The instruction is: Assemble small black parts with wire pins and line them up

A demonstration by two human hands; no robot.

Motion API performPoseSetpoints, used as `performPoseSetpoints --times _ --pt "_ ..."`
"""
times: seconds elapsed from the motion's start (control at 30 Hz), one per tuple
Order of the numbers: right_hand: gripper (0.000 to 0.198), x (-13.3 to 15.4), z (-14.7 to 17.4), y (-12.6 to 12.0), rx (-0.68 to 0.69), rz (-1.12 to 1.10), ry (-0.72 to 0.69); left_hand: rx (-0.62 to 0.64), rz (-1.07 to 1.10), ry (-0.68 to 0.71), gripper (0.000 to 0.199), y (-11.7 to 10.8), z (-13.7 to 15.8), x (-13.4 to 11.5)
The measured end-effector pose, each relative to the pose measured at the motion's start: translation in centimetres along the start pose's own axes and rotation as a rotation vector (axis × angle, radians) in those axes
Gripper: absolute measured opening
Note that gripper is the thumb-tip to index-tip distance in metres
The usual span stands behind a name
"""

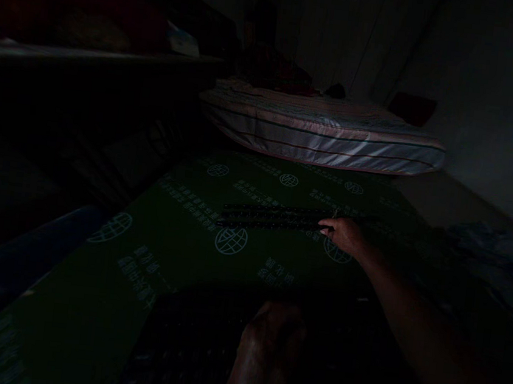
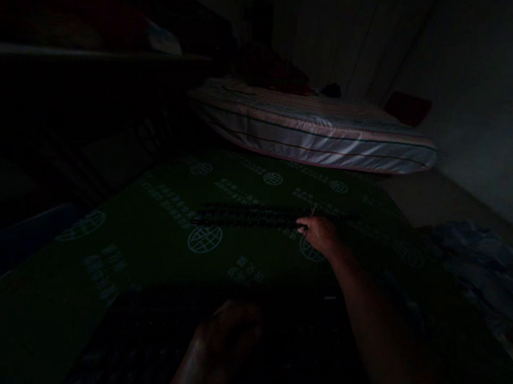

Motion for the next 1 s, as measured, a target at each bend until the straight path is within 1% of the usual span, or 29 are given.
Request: performPoseSetpoints --times 0.2,0.5,0.8,1.0 --pt "0.028 -0.30 -0.04 0.22 -0.009 -0.004 0.000 -0.011 -0.009 0.039 0.010 -0.13 0.10 -0.25" --pt "0.030 -0.17 0.02 -0.03 -0.015 0.000 0.006 0.015 -0.026 0.011 0.011 0.04 0.01 -0.11" --pt "0.029 -0.30 -0.03 0.18 -0.005 -0.011 -0.015 -0.019 -0.021 0.027 0.010 -0.11 -0.03 -0.32" --pt "0.028 -0.21 -0.06 0.21 0.003 0.003 -0.020 -0.012 -0.021 0.026 0.011 -0.07 0.05 -0.25"
Point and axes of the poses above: each hand's wrist, its own z-axis away from the middle knuckle, its own y-axis out of the palm, x = y × z, the point moved 8 cm from there along -z, towards the middle knuckle, and after that the axes turned 14 degrees about -y, right-handed, at the moved point
